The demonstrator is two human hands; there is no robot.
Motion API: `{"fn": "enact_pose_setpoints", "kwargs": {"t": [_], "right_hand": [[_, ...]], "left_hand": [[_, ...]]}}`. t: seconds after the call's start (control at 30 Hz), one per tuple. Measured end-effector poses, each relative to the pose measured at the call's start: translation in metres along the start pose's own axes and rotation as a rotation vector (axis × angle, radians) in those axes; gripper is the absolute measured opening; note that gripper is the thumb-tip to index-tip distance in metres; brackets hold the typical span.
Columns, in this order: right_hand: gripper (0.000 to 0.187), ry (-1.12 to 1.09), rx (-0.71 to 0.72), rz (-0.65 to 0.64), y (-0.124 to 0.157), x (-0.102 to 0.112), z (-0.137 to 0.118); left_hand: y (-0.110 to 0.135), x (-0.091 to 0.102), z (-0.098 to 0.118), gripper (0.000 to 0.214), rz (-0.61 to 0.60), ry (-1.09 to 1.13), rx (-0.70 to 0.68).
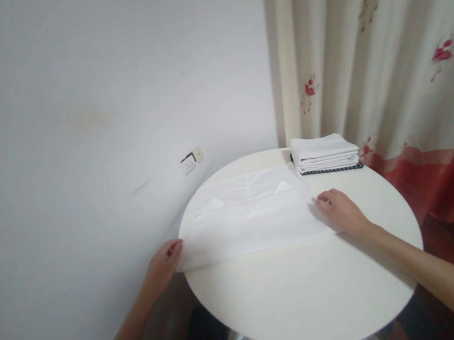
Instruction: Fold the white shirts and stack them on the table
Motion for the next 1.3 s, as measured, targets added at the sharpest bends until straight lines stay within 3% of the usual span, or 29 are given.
{"fn": "enact_pose_setpoints", "kwargs": {"t": [0.1, 0.17, 0.3, 0.5, 0.7, 0.77, 0.83, 0.9, 1.03, 1.1, 1.2, 1.3], "right_hand": [[0.040, -0.099, -0.026, -0.091, 0.025, 0.004, -0.008], [0.037, -0.136, -0.016, -0.134, 0.038, 0.001, -0.012], [0.038, -0.198, 0.007, -0.133, 0.053, -0.001, -0.013], [0.038, -0.268, -0.036, -0.125, 0.099, 0.013, -0.012], [0.038, -0.274, -0.093, -0.126, 0.167, 0.021, 0.006], [0.038, -0.209, -0.080, -0.112, 0.171, 0.026, 0.007], [0.036, -0.116, -0.029, -0.058, 0.159, 0.035, -0.005], [0.037, -0.042, 0.065, -0.003, 0.138, 0.043, -0.034], [0.044, 0.026, 0.287, -0.083, 0.083, 0.030, -0.118], [0.046, 0.068, 0.380, -0.156, 0.057, 0.014, -0.153], [0.036, 0.116, 0.346, -0.260, 0.018, -0.010, -0.168], [0.028, 0.023, 0.283, -0.421, -0.006, -0.035, -0.158]], "left_hand": [[0.023, 0.005, 0.003, 0.052, -0.082, 0.112, 0.029], [0.031, 0.009, 0.008, 0.052, -0.068, 0.146, 0.023], [0.039, 0.016, 0.017, 0.054, -0.041, 0.225, 0.020], [0.069, 0.028, 0.020, 0.047, -0.138, 0.274, 0.061], [0.091, 0.034, 0.012, 0.060, -0.377, 0.172, 0.006], [0.083, 0.039, 0.017, 0.062, -0.358, 0.100, -0.035], [0.071, 0.043, 0.037, 0.060, -0.253, 0.024, -0.116], [0.062, 0.036, 0.075, 0.058, -0.179, -0.036, -0.246], [0.058, -0.022, 0.177, 0.054, -0.356, -0.112, -0.585], [0.049, -0.051, 0.216, 0.050, -0.407, -0.135, -0.673], [0.023, -0.082, 0.241, 0.035, -0.493, -0.204, -0.673], [0.002, -0.096, 0.242, 0.025, -0.607, -0.128, -0.656]]}}
Point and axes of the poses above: each hand's wrist, its own y-axis away from the middle knuckle, its own x-axis out of the back of the hand, z = x × y, the point moved 7 cm from there along -y, towards the middle knuckle, and after that the axes turned 5 degrees about x, right-handed, at the moved point
